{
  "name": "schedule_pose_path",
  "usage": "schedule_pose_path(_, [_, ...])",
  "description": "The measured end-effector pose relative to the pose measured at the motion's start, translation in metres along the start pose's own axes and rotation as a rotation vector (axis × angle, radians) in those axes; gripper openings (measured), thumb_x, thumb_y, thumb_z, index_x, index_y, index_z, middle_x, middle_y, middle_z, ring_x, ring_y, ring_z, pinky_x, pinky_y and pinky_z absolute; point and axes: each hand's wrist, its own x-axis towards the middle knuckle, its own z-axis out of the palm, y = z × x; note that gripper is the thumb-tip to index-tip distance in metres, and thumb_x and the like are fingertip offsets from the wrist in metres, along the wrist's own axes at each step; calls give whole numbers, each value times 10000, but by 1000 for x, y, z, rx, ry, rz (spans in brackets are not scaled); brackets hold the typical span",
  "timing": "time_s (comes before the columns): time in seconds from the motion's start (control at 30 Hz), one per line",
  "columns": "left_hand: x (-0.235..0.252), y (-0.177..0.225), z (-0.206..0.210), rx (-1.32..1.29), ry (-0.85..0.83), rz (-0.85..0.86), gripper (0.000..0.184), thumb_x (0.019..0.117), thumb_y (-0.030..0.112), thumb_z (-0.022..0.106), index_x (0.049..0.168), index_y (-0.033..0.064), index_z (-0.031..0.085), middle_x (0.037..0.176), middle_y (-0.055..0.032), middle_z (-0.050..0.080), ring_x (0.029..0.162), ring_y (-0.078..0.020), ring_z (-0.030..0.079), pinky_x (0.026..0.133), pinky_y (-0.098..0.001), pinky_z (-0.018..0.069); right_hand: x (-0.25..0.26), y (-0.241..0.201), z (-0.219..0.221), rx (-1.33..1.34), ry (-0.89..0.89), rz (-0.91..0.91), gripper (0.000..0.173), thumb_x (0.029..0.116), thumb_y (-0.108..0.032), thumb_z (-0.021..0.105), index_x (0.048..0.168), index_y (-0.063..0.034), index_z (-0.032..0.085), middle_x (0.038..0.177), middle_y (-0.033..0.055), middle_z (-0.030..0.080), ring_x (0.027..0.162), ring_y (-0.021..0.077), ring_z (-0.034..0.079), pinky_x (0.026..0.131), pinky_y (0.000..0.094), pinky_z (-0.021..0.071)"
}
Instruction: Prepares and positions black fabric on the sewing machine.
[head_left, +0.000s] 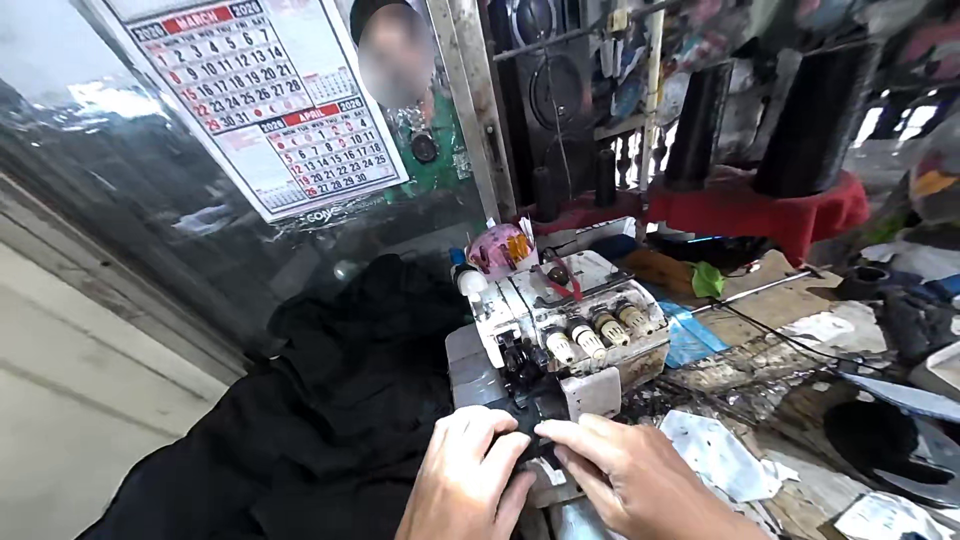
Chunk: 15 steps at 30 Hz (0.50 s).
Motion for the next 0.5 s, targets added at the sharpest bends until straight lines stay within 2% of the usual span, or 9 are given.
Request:
schedule_pose_path(0.03, [0, 0, 2, -25, 18, 21, 240, 1018, 363, 613, 1081, 177, 750, 1253, -30, 708, 1251, -234, 613, 1061, -449, 476, -1, 2, 1, -35, 13, -43, 319, 1054, -365, 484, 1318, -363, 662, 798, 7, 622, 621, 180, 620, 492, 399, 491])
schedule_pose_path(0.13, [3, -3, 15, -108, 74, 42, 184, 1004, 284, 605, 958, 169, 741, 1243, 7, 716, 1273, -175, 609, 1102, -393, 483, 4, 3, -5, -100, -49, -78, 311, 1065, -379, 449, 1304, -352, 647, 797, 1, 585, 611, 174, 600, 476, 392, 473])
schedule_pose_path(0.27, [2, -7, 22, -107, 80, -14, 213, 1027, 308, 577, 1007, 175, 742, 1200, 42, 730, 1215, -116, 635, 1051, -350, 508, 8, 2, -11, -145, -98, -88, 307, 1070, -392, 428, 1294, -359, 635, 788, 6, 561, 587, 181, 581, 462, 394, 460])
schedule_pose_path(0.4, [-1, -1, 20, -60, 59, -25, 216, 1023, 329, 579, 1005, 195, 748, 1203, 57, 732, 1221, -104, 634, 1062, -356, 498, 3, 3, -12, -143, -121, -78, 337, 1075, -420, 414, 1339, -363, 615, 800, 11, 575, 598, 195, 594, 467, 406, 468])
schedule_pose_path(0.5, [-6, 6, 26, -84, 124, -93, 205, 1019, 312, 600, 1015, 187, 763, 1189, 49, 742, 1215, -109, 643, 1069, -354, 501, -1, 5, -8, -131, -96, -58, 347, 1061, -436, 448, 1370, -394, 602, 806, 8, 594, 593, 192, 598, 463, 411, 468])
